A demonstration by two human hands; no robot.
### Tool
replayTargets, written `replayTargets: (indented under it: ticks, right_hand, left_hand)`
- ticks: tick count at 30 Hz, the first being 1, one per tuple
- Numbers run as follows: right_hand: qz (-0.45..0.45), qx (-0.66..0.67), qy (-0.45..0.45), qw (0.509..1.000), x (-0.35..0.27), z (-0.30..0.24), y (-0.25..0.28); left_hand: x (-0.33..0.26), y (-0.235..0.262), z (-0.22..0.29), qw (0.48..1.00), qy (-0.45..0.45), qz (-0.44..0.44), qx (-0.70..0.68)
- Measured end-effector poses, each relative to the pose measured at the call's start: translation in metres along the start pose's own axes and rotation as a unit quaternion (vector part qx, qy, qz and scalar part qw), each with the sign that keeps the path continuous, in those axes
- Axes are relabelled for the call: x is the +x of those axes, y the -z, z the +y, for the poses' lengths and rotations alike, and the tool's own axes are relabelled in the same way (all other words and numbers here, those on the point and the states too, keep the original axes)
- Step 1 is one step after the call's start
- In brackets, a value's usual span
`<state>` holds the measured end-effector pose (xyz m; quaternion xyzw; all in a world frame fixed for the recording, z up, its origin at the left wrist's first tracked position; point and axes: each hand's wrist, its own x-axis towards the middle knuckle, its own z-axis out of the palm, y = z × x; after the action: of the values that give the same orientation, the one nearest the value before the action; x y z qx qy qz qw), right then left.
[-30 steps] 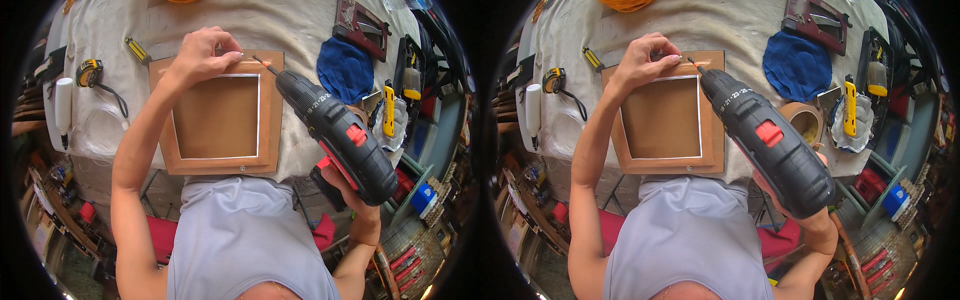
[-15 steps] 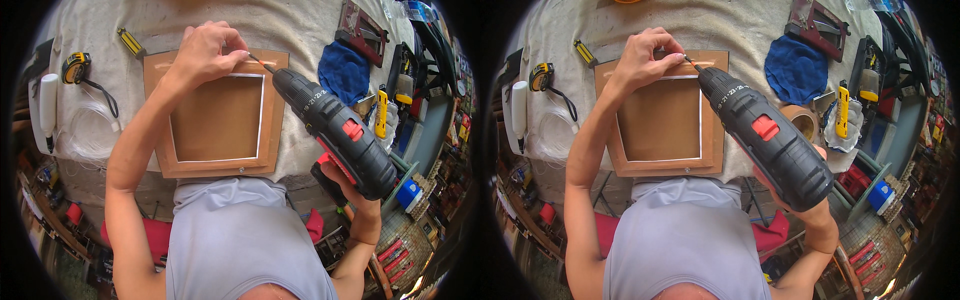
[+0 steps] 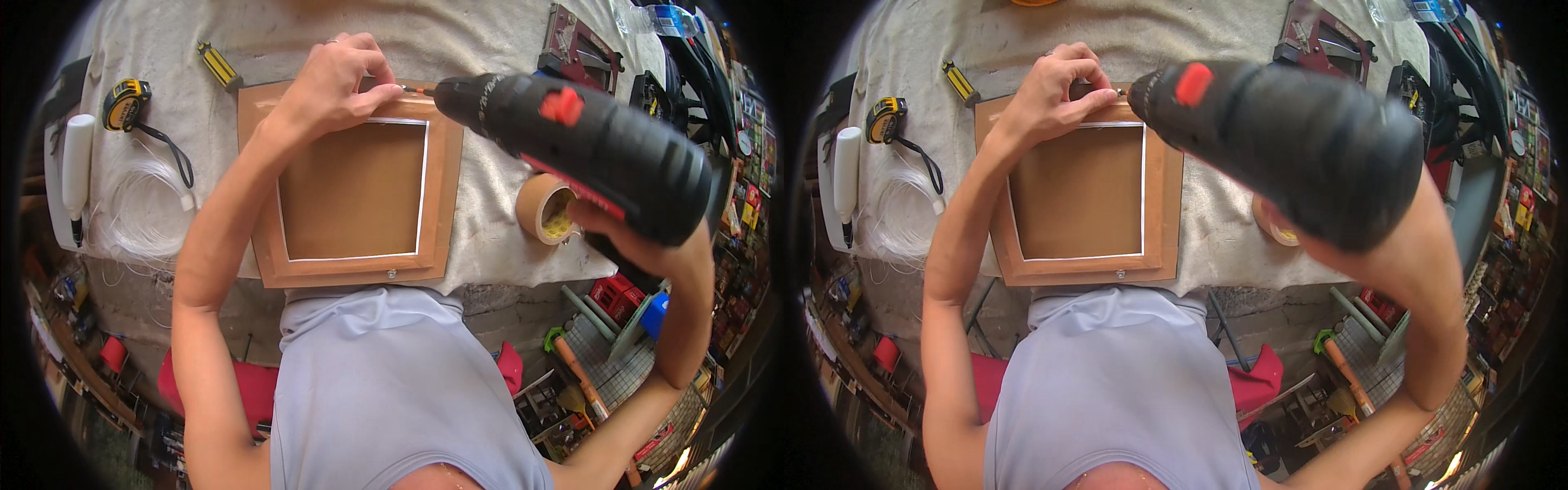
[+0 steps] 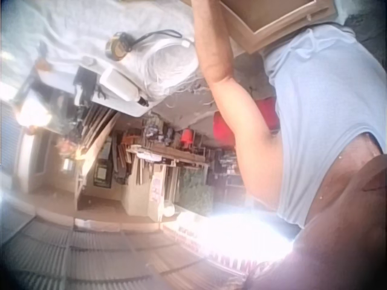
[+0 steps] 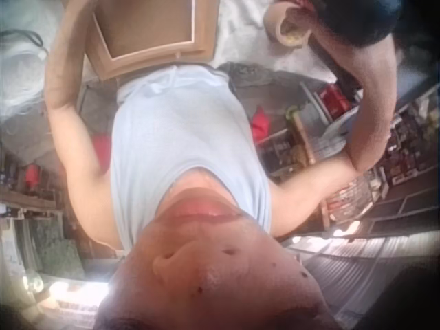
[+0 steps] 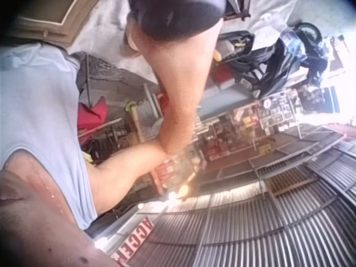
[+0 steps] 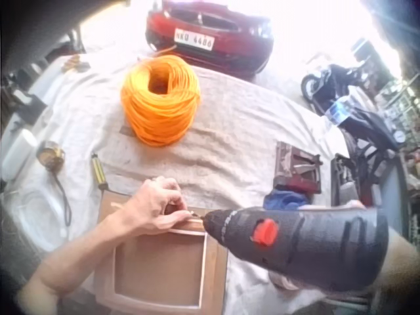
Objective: The person measures a wooden picture frame, drills two holes in the back, and installs metal hanging hardware. They then thread a white cord through the hardware and tie it to create a hanging loop.
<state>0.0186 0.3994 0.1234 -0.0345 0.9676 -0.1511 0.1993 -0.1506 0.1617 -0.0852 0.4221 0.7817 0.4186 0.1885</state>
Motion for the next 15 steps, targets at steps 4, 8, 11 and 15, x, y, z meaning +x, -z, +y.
replayTargets:
  ticks: [4,8,11,15]
  right_hand:
    - [-0.043,0.052,-0.197,0.978,0.029,-0.031,0.031]
    - [-0.046,-0.008,-0.176,0.983,0.050,-0.033,0.034]
    - [-0.096,-0.026,-0.278,0.955,0.045,-0.052,0.043]
    - [-0.063,-0.024,-0.205,0.976,0.045,-0.046,0.042]
  left_hand:
    - [0.003,-0.005,0.001,1.000,-0.009,0.011,0.027]
    - [-0.008,-0.009,-0.005,0.997,-0.010,0.037,0.073]
    - [-0.001,-0.012,-0.001,0.996,-0.044,0.033,0.076]
    - [-0.002,-0.012,0.005,0.994,-0.015,0.027,0.101]
